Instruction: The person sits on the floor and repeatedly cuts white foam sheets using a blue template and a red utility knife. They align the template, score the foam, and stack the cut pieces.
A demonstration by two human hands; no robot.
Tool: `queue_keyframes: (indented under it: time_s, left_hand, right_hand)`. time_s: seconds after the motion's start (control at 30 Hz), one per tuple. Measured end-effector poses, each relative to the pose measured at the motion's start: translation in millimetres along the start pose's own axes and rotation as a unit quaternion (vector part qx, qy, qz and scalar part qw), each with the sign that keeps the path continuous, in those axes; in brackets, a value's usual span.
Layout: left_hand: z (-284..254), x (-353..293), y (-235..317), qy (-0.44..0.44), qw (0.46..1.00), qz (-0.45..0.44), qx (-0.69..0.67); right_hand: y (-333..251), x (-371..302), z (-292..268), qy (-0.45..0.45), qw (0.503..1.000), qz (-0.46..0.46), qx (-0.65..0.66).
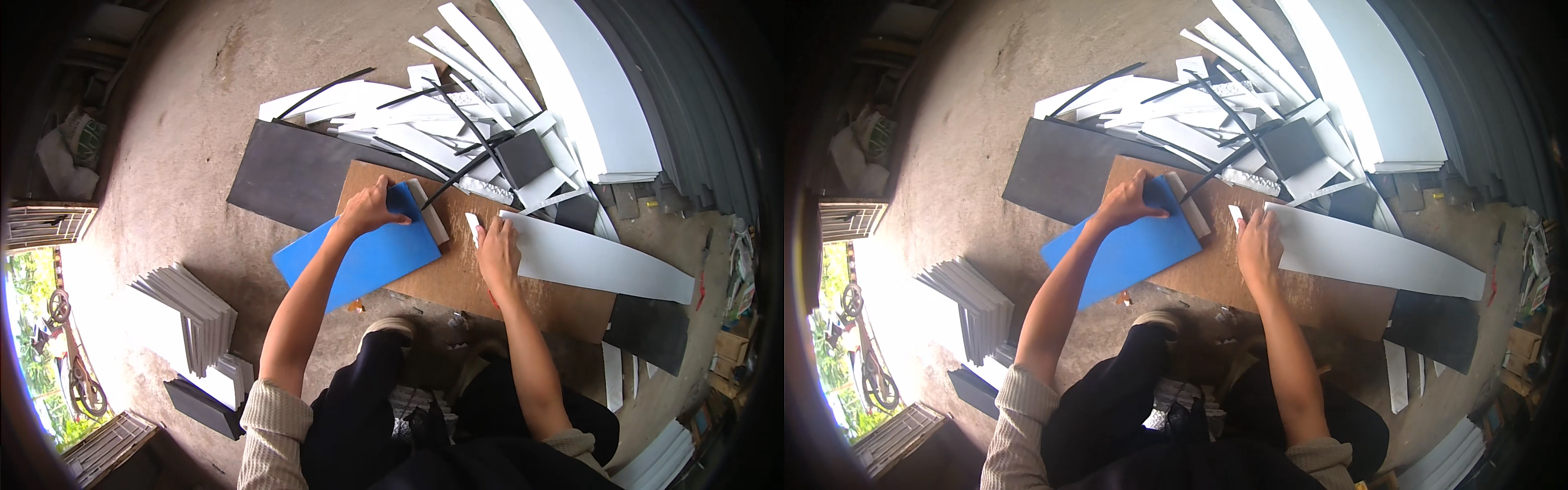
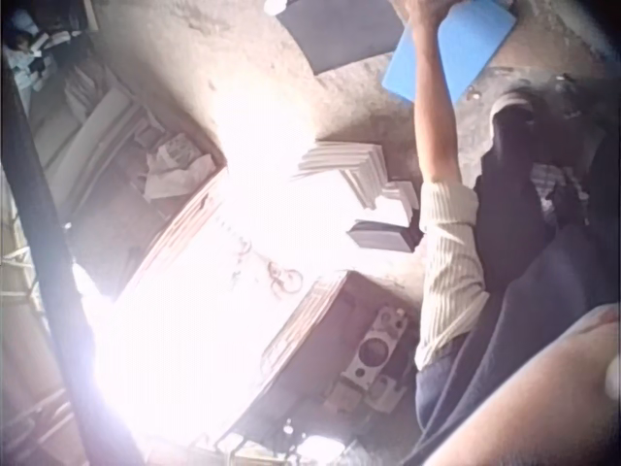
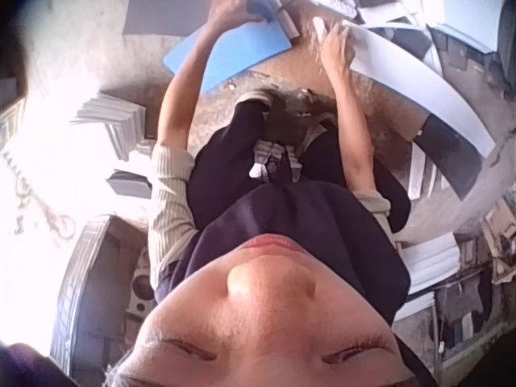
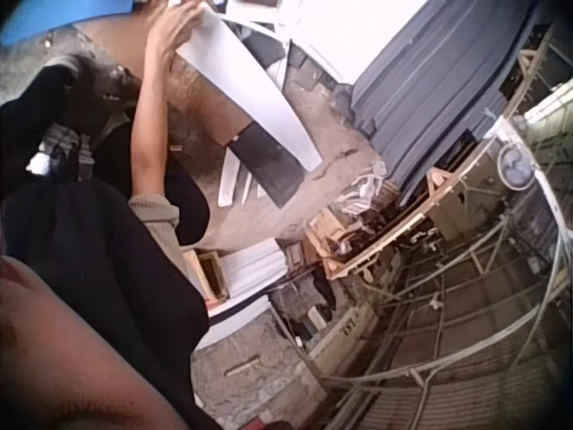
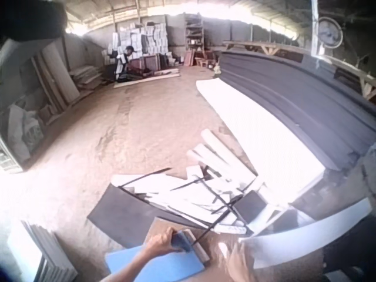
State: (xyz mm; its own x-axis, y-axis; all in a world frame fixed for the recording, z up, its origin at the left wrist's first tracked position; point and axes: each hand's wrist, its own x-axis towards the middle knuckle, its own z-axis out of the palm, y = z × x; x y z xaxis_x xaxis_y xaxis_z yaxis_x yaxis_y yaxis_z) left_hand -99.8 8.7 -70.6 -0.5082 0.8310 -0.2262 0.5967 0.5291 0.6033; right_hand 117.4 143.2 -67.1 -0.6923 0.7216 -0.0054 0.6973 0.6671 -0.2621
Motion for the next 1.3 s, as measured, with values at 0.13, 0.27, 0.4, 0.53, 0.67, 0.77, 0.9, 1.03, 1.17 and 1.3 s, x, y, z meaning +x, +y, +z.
queue_keyframes:
  time_s: [0.13,0.27,0.4,0.53,0.67,0.77,0.9,1.03,1.17,1.3]
  left_hand:
    - [-30,-13,28,-0.044,0.996,0.058,-0.042]
    - [-66,-38,70,-0.065,0.987,0.128,-0.071]
    - [-107,-72,102,0.015,0.977,0.206,-0.057]
    - [-138,-99,127,0.078,0.969,0.232,-0.010]
    - [-167,-132,159,0.150,0.949,0.275,0.022]
    - [-177,-153,160,0.217,0.929,0.300,-0.003]
    - [-186,-178,161,0.267,0.933,0.240,-0.038]
    - [-185,-186,161,0.302,0.926,0.178,-0.144]
    - [-178,-194,131,0.376,0.872,0.130,-0.285]
    - [-170,-203,118,0.358,0.814,0.095,-0.447]
  right_hand:
    - [-27,16,-21,0.062,0.970,-0.097,0.215]
    - [-56,38,-49,-0.112,0.868,-0.116,0.469]
    - [-78,47,-111,-0.246,0.823,-0.169,0.483]
    - [-95,40,-169,-0.219,0.816,-0.201,0.497]
    - [-107,37,-208,-0.177,0.795,-0.236,0.529]
    - [-108,26,-242,-0.172,0.748,-0.165,0.620]
    - [-91,24,-241,-0.010,0.748,-0.130,0.651]
    - [-50,49,-215,0.185,0.856,-0.163,0.455]
    - [-75,28,-173,0.066,0.894,-0.175,0.407]
    - [-112,9,-173,0.003,0.868,-0.274,0.413]
